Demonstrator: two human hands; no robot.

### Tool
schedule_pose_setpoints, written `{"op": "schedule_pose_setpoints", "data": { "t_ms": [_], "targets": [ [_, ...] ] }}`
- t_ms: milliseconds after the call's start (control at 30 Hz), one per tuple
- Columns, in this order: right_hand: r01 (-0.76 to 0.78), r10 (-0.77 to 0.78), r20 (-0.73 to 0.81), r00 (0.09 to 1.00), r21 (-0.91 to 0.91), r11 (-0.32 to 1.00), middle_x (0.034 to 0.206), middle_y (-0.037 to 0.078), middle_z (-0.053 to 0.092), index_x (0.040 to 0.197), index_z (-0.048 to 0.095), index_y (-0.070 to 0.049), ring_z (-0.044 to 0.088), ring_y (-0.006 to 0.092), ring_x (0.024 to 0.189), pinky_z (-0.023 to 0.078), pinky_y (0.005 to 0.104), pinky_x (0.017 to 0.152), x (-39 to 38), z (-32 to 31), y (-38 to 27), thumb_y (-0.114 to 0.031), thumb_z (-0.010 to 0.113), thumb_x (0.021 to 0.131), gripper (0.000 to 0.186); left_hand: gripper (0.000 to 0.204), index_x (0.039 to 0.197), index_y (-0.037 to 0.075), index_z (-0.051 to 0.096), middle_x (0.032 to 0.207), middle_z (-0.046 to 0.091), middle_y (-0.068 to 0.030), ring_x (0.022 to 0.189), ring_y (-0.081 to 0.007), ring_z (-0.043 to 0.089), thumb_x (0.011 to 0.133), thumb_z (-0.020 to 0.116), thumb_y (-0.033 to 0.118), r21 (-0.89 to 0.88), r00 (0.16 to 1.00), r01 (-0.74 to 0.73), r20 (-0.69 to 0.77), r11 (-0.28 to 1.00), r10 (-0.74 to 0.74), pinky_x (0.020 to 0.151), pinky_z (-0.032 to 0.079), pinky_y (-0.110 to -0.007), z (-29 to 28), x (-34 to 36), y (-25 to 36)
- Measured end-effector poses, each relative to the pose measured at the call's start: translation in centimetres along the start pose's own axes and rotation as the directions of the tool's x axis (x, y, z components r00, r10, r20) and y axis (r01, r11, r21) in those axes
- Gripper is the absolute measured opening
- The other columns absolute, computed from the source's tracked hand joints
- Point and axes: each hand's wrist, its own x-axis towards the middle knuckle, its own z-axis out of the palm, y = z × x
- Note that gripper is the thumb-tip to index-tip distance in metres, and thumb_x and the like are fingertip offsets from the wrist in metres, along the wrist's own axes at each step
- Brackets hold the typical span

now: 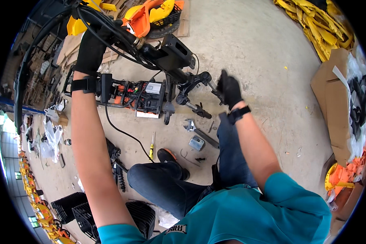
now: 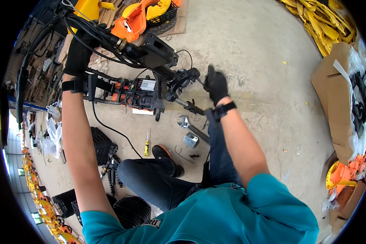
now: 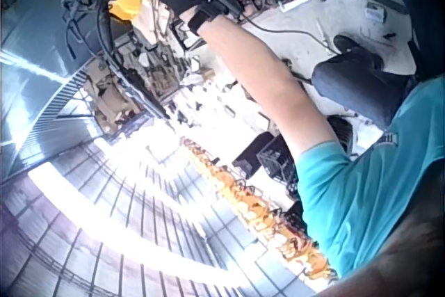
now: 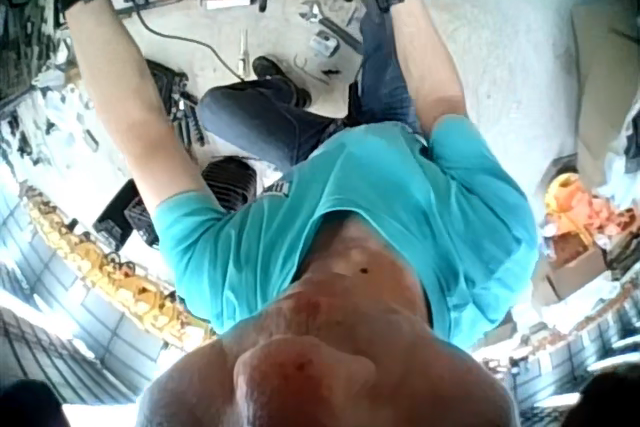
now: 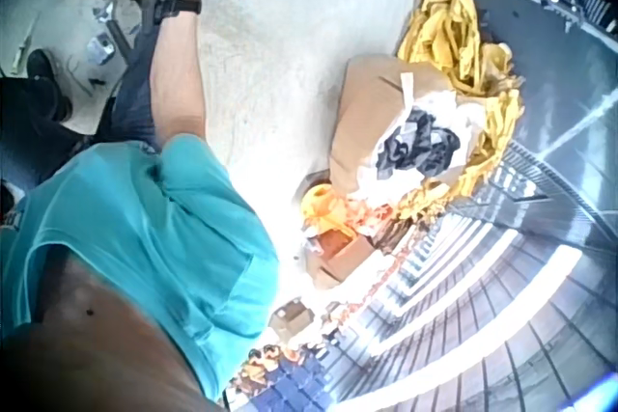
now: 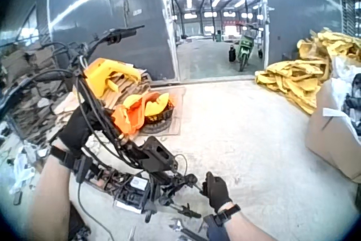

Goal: The person uses an adjustable wrench to loosen a nut on a motorcycle steering stem, then lifts and positions a handlebar assembly onto the frame and tightens the mounting hardware.

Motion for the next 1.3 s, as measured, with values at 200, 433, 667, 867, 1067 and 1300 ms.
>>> {"op": "schedule_pose_setpoints", "data": {
  "t_ms": [200, 433, 667, 867, 1067, 1300],
  "targets": [
    [-0.538, 0.521, 0.565, 0.639, 0.813, -0.222, 0.125, 0.017, 0.059, 0.131, 0.05, -0.004, 0.061, 0.025, 0.107, 0.052, 0.039, 0.086, -2.8, 6.3, -6.0, -0.067, 0.042, 0.094, 0.073, 0.038, 0.125, -0.002, 0.052, 0.117, 0.065, -0.0178, 0.104, -0.0265, 0.066, 0.101, 0.05, 0.028, 0.032, 0.998, -0.043, 0.057, 0.999, 0.041, 0.093, 0.054, -0.038, -1.6, -0.7, -1.1],
    [-0.36, 0.302, 0.41, 0.861, 0.91, -0.208, 0.126, 0.014, 0.06, 0.134, 0.05, -0.007, 0.06, 0.024, 0.115, 0.05, 0.0383, 0.099, -0.6, 6.8, -8.3, -0.07, 0.041, 0.092, 0.077, 0.039, 0.117, 0.001, 0.054, 0.105, 0.068, -0.0122, 0.097, -0.021, 0.068, 0.095, 0.063, 0.032, 0.001, 0.995, 0.05, -0.09, 0.999, -0.05, 0.081, 0.057, -0.031, 1.3, -1.6, 2.3],
    [-0.604, 0.405, 0.59, 0.698, 0.789, -0.108, 0.088, 0.004, 0.066, 0.101, 0.062, -0.013, 0.066, 0.0168, 0.076, 0.055, 0.0316, 0.07, 3.0, 5.2, -7.6, -0.065, 0.032, 0.098, 0.06, 0.029, 0.115, 0.001, 0.051, 0.105, 0.068, -0.0156, 0.094, -0.0244, 0.069, 0.097, 0.059, 0.022, -0.028, 0.988, 0.094, -0.12, 0.995, -0.096, 0.078, 0.059, -0.034, 2.5, -1.0, 2.6],
    [-0.711, 0.506, 0.544, 0.669, 0.668, 0.221, 0.074, 0.001, 0.063, 0.088, 0.067, -0.013, 0.057, 0.0122, 0.06, 0.047, 0.0262, 0.055, 4.0, 8.5, -1.7, -0.068, 0.03, 0.096, 0.066, 0.031, 0.117, 0.0, 0.051, 0.108, 0.067, -0.0175, 0.096, -0.0274, 0.069, 0.097, 0.059, 0.023, -0.09, 0.987, 0.102, -0.116, 0.991, -0.112, 0.08, 0.058, -0.036, 4.2, 0.3, 2.1],
    [-0.694, 0.511, 0.55, 0.66, 0.706, 0.137, 0.075, 0.002, 0.065, 0.091, 0.069, -0.01, 0.06, 0.013, 0.064, 0.05, 0.0274, 0.059, 3.6, 6.5, -5.7, -0.067, 0.033, 0.096, 0.068, 0.033, 0.117, 0.0, 0.051, 0.109, 0.067, -0.0178, 0.098, -0.0288, 0.069, 0.097, 0.058, 0.025, -0.071, 0.989, 0.099, -0.098, 0.993, -0.106, 0.082, 0.058, -0.037, 3.4, -0.2, 1.5],
    [-0.514, 0.351, 0.428, 0.833, 0.833, 0.204, 0.082, 0.004, 0.066, 0.119, 0.058, -0.007, 0.063, 0.0138, 0.07, 0.052, 0.03, 0.065, 2.0, 5.3, -5.6, -0.048, 0.041, 0.101, 0.048, 0.044, 0.125, -0.003, 0.051, 0.11, 0.067, -0.0188, 0.099, -0.0284, 0.068, 0.099, 0.055, 0.033, -0.001, 0.996, 0.022, -0.085, 1.0, -0.022, 0.087, 0.056, -0.039, 4.5, -0.8, 0.9]
  ]
}}
